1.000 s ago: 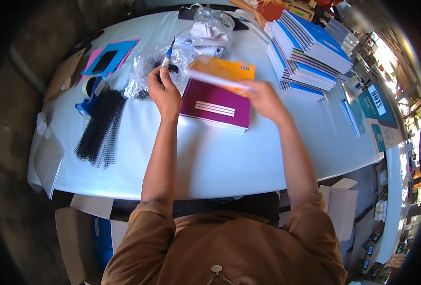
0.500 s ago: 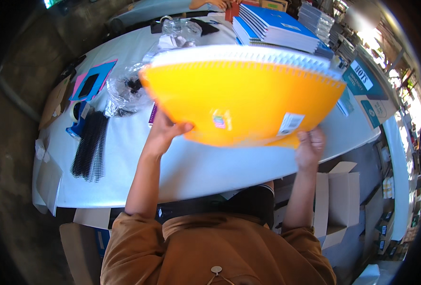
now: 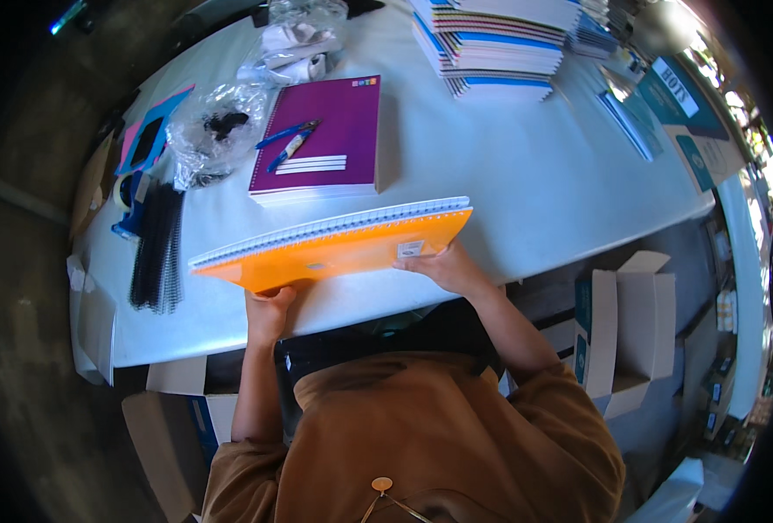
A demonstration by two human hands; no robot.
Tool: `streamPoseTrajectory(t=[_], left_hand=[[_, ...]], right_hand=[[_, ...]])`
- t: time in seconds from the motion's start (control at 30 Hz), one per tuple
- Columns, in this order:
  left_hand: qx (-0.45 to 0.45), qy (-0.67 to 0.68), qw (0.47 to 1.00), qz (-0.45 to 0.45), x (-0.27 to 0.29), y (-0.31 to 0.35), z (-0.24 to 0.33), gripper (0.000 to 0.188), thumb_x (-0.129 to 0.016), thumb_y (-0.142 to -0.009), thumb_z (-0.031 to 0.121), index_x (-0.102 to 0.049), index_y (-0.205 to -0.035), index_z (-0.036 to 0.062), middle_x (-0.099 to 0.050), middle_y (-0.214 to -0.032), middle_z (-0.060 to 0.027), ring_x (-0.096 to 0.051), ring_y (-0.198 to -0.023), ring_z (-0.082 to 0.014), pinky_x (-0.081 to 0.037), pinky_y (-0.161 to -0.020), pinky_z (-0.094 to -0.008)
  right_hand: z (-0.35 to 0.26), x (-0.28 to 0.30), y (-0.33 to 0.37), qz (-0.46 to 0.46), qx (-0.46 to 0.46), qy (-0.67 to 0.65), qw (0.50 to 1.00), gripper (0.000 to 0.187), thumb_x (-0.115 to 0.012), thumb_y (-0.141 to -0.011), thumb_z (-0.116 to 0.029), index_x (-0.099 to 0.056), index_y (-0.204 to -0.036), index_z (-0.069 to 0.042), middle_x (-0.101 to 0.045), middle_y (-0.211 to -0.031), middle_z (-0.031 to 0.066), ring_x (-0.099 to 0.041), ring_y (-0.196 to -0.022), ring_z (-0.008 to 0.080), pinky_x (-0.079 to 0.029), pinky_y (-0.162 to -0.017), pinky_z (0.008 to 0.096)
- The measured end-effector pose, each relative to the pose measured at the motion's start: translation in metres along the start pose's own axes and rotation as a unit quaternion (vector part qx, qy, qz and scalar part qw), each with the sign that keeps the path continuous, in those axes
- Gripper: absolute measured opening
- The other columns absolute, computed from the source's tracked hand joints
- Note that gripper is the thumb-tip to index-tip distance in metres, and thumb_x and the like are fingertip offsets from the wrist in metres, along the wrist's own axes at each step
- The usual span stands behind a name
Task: The person stacks several spiral-bound notebooks, aligns them, and then manually inserts and threads black plastic binding coils into a yellow and a purple notebook using pliers to finish the ends.
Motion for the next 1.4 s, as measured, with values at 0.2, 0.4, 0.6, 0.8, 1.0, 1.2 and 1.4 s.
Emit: streamPoseTrajectory(t=[0.2, 0.4, 0.6, 0.8, 1.0, 1.2, 1.4], left_hand=[[-0.014, -0.051, 0.998, -0.041, -0.004, 0.000, 0.006, 0.023, -0.056, -0.075, -0.006, -0.062, -0.097, -0.0017, -0.065, -0.089, -0.0054, -0.061, -0.082, -0.0129, -0.048, -0.074, -0.0254], [-0.029, -0.025, 0.999, -0.025, -0.002, -0.002, 0.019, 0.027, -0.055, -0.075, -0.011, -0.061, -0.100, -0.0020, -0.065, -0.095, -0.0065, -0.061, -0.087, -0.0133, -0.048, -0.077, -0.0262], [-0.036, -0.490, 0.871, 0.010, 0.061, -0.039, 0.055, 0.027, -0.056, -0.074, 0.002, -0.062, -0.100, 0.0031, -0.064, -0.090, -0.0117, -0.063, -0.081, -0.0255, -0.050, -0.074, -0.0342], [-0.010, -0.633, 0.726, 0.270, 0.180, -0.136, 0.039, 0.047, -0.056, -0.083, 0.035, -0.049, -0.123, 0.0123, -0.049, -0.122, -0.0131, -0.046, -0.113, -0.0333, -0.043, -0.089, -0.0424], [0.071, -0.594, 0.753, 0.275, 0.164, -0.159, 0.003, 0.032, -0.052, -0.085, 0.035, -0.050, -0.107, 0.0119, -0.055, -0.108, -0.0119, -0.053, -0.105, -0.0325, -0.044, -0.082, -0.0473], [0.051, -0.699, 0.644, 0.306, 0.214, -0.177, 0.020, 0.028, -0.051, -0.086, 0.028, -0.048, -0.102, 0.0058, -0.057, -0.105, -0.0143, -0.059, -0.095, -0.0351, -0.046, -0.078, -0.0481], [0.003, -0.443, 0.811, 0.382, 0.164, -0.182, 0.057, 0.041, -0.046, -0.089, 0.036, -0.041, -0.113, 0.0029, -0.059, -0.101, -0.0268, -0.059, -0.092, -0.0422, -0.046, -0.077, -0.0490]], right_hand=[[-0.060, 0.006, -0.026, -0.080, 0.121, -0.014, 0.989, 0.041, -0.074, -0.072, -0.010, -0.056, -0.106, 0.003, -0.063, -0.098, 0.0066, -0.058, -0.089, 0.0125, -0.047, -0.078, 0.0257], [-0.062, 0.003, -0.030, -0.112, 0.122, 0.076, 0.983, 0.027, -0.067, -0.079, -0.005, -0.062, -0.103, 0.003, -0.066, -0.093, 0.0105, -0.061, -0.082, 0.0145, -0.048, -0.074, 0.0247], [-0.078, 0.018, -0.032, -0.101, 0.165, 0.166, 0.967, 0.021, -0.065, -0.081, -0.006, -0.065, -0.099, 0.004, -0.067, -0.088, 0.0098, -0.061, -0.077, 0.0133, -0.048, -0.071, 0.0254], [-0.080, 0.019, -0.029, -0.094, 0.172, 0.139, 0.971, 0.023, -0.066, -0.080, -0.006, -0.064, -0.100, 0.005, -0.067, -0.086, 0.0099, -0.059, -0.075, 0.0133, -0.046, -0.070, 0.0257], [-0.083, 0.014, -0.016, -0.060, 0.198, 0.143, 0.968, 0.019, -0.062, -0.081, -0.004, -0.066, -0.098, 0.003, -0.067, -0.096, 0.0150, -0.066, -0.084, 0.0196, -0.051, -0.074, 0.0268], [-0.080, 0.010, -0.001, -0.020, 0.178, 0.127, 0.976, 0.021, -0.065, -0.078, -0.003, -0.067, -0.098, 0.001, -0.067, -0.097, 0.0145, -0.064, -0.086, 0.0190, -0.049, -0.077, 0.0283], [-0.078, 0.014, 0.015, 0.050, 0.159, 0.143, 0.976, 0.022, -0.067, -0.076, -0.001, -0.064, -0.098, 0.003, -0.067, -0.090, 0.0094, -0.060, -0.080, 0.0133, -0.047, -0.074, 0.0266]])
Point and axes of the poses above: each hand's wrist, its own y-axis away from the middle knuckle, its own x-axis out of the back of the hand, z = x × y, the point moved 5 cm from there along -y, towards the middle knuckle
